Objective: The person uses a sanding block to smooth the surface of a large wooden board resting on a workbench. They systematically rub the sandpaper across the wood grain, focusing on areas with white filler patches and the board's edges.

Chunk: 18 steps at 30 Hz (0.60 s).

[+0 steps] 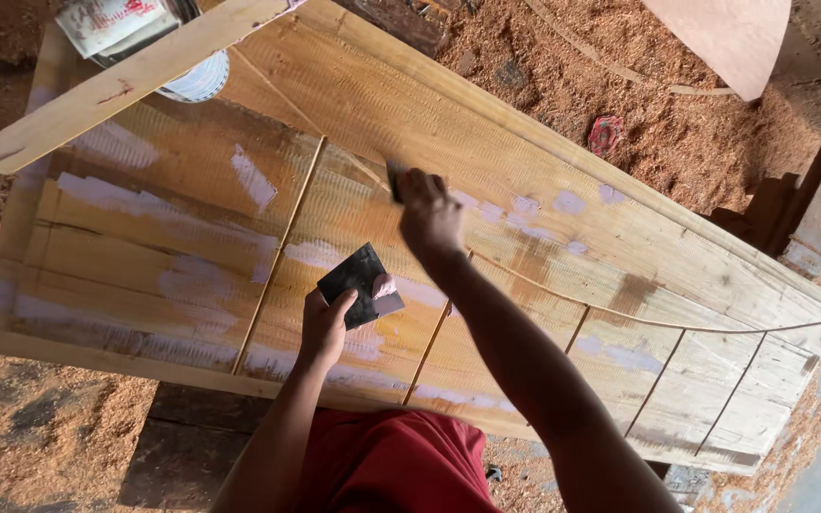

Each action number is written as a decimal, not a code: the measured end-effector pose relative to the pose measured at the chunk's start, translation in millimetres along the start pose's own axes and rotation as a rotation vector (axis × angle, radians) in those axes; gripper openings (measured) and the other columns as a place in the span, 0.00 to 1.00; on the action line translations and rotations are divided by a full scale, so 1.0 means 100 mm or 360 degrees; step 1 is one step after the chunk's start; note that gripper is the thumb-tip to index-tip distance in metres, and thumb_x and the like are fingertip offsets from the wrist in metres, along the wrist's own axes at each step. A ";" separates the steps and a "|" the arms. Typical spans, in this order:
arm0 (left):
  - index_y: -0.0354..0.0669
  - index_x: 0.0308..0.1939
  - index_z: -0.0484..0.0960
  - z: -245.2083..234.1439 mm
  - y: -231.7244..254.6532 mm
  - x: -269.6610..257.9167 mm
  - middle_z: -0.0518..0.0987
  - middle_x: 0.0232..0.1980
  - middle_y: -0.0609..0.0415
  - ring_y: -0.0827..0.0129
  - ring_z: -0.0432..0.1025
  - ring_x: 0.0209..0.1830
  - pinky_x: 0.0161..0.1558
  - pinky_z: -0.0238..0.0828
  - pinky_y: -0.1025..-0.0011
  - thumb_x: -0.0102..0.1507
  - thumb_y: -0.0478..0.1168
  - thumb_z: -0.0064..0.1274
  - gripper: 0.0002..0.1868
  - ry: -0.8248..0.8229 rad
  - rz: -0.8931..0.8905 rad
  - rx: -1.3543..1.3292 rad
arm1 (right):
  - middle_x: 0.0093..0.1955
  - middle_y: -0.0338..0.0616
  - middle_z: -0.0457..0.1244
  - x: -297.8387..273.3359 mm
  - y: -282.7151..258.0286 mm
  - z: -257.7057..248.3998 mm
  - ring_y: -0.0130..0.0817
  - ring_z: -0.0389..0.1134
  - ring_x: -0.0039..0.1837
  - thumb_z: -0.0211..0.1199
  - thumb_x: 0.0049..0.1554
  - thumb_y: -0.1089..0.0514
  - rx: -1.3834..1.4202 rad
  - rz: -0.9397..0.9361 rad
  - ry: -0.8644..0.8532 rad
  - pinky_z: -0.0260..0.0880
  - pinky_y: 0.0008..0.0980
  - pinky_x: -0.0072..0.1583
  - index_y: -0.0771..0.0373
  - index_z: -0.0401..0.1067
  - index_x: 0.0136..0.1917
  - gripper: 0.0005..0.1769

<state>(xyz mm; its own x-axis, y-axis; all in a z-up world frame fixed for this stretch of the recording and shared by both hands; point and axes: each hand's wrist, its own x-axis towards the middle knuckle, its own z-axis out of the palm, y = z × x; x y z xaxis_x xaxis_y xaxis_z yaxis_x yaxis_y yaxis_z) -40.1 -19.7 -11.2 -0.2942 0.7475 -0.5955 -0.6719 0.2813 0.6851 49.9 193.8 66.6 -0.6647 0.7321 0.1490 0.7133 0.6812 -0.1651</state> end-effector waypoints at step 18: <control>0.33 0.49 0.82 -0.29 0.01 0.04 0.83 0.43 0.55 0.74 0.76 0.40 0.44 0.73 0.71 0.63 0.37 0.58 0.13 0.0066 -0.0054 -0.0110 | 0.58 0.39 0.67 0.34 -0.28 0.03 0.40 0.70 0.58 0.58 0.53 0.69 0.0058 0.0114 -0.0208 0.77 0.41 0.52 0.57 0.74 0.58 0.21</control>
<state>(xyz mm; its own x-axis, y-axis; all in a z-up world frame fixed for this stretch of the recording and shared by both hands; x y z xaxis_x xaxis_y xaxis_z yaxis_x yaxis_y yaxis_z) -61.9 -33.8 -24.7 -0.2972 0.7125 -0.6357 -0.7268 0.2630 0.6346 6.5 200.0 73.0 -0.6372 0.7707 0.0077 0.7531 0.6247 -0.2065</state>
